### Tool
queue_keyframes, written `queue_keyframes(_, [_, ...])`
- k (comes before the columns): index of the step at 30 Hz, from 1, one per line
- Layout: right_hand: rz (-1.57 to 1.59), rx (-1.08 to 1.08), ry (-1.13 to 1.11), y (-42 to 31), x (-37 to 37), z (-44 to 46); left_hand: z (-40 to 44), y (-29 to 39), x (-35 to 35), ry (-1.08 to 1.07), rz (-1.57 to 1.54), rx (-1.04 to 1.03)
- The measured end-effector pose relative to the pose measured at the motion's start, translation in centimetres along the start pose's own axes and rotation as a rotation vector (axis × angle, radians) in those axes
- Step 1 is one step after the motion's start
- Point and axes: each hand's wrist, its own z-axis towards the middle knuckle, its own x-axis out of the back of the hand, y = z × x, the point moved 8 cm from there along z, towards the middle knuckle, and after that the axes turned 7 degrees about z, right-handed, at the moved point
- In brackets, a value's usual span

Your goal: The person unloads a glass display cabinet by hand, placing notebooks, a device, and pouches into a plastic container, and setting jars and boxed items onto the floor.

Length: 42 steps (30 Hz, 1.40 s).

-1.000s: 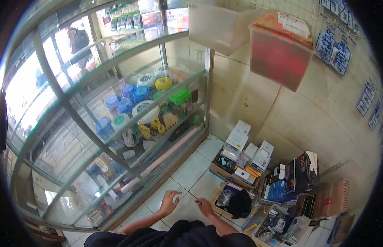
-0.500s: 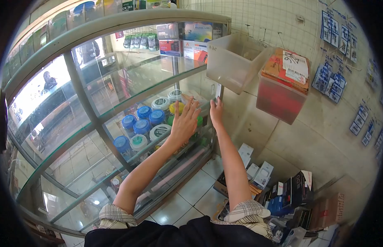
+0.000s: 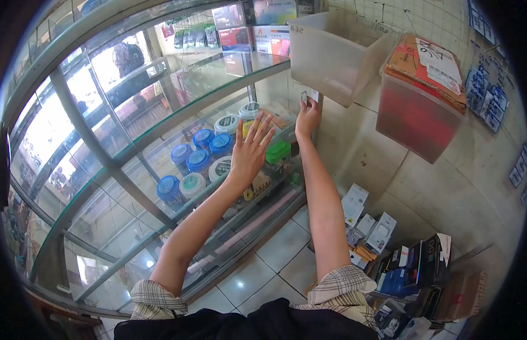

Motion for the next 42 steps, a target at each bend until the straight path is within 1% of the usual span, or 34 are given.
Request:
queue_keyframes(1, [0.013,-0.018,-0.004,0.0,0.1,0.1,0.0,0.0,-0.3,-0.007,-0.003,0.005])
queue_keyframes(3, [-0.008,0.014,0.001,-0.4,0.0,0.3,-0.1,0.2,-0.4,-0.008,0.040,0.007])
queue_keyframes(6, [0.005,-0.027,0.001,0.1,0.2,0.3,-0.2,0.1,-0.3,-0.021,0.036,0.006])
queue_keyframes(8, [0.095,-0.096,-0.058,1.0,-0.3,0.3,-0.5,-0.2,-0.1,-0.019,0.061,0.005])
queue_keyframes(9, [0.099,-0.089,-0.054,0.8,-0.2,0.5,-0.5,-0.3,0.1,-0.020,0.083,-0.003])
queue_keyframes(11, [0.119,-0.105,-0.148,1.0,-0.5,0.0,-1.0,-0.6,0.5,-0.028,0.089,-0.007])
queue_keyframes(12, [0.115,-0.148,-0.192,0.9,-0.5,-0.4,-1.3,-0.7,0.5,-0.043,0.093,-0.011])
queue_keyframes(13, [0.111,-0.151,-0.188,1.1,-0.4,-0.7,-1.6,-0.7,0.6,-0.042,0.090,-0.017])
queue_keyframes(15, [0.237,-0.164,-0.231,0.9,-0.9,-1.2,-2.2,-1.3,1.0,-0.019,0.042,0.022])
queue_keyframes(17, [0.231,-0.184,-0.249,1.0,-0.8,-2.0,-2.9,-1.8,1.5,-0.018,0.029,0.032])
queue_keyframes(19, [0.226,-0.150,-0.276,-0.9,-0.4,-2.9,-3.5,-2.3,1.8,-0.031,0.014,0.036])
queue_keyframes(21, [0.248,-0.164,-0.300,-1.8,-0.4,-3.6,-4.2,-2.8,2.0,-0.045,-0.023,0.052])
queue_keyframes(23, [0.258,-0.171,-0.272,-2.5,-0.1,-4.4,-4.9,-3.2,2.4,-0.058,-0.058,0.064])
queue_keyframes(27, [0.271,-0.166,-0.288,-2.8,-0.4,-5.6,-6.1,-3.9,2.9,-0.088,-0.114,0.108])
queue_keyframes(29, [0.347,-0.145,-0.299,-3.8,-0.4,-6.2,-6.7,-4.1,3.3,-0.091,-0.123,0.122])
queue_keyframes(31, [0.327,-0.159,-0.309,-5.2,0.1,-6.6,-7.2,-4.5,3.5,-0.099,-0.144,0.157])
queue_keyframes(33, [0.275,-0.236,-0.409,-5.9,-0.1,-7.6,-7.8,-4.6,3.4,-0.114,-0.163,0.170])
queue_keyframes(34, [0.328,-0.177,-0.366,-6.4,0.0,-7.9,-8.2,-4.8,3.7,-0.101,-0.161,0.196])
queue_keyframes(37, [0.346,-0.145,-0.386,-7.5,-0.1,-9.1,-9.3,-5.6,4.1,-0.106,-0.157,0.232])
queue_keyframes(42, [0.369,-0.172,-0.440,-8.9,0.0,-10.9,-10.9,-6.6,4.5,-0.120,-0.166,0.288])
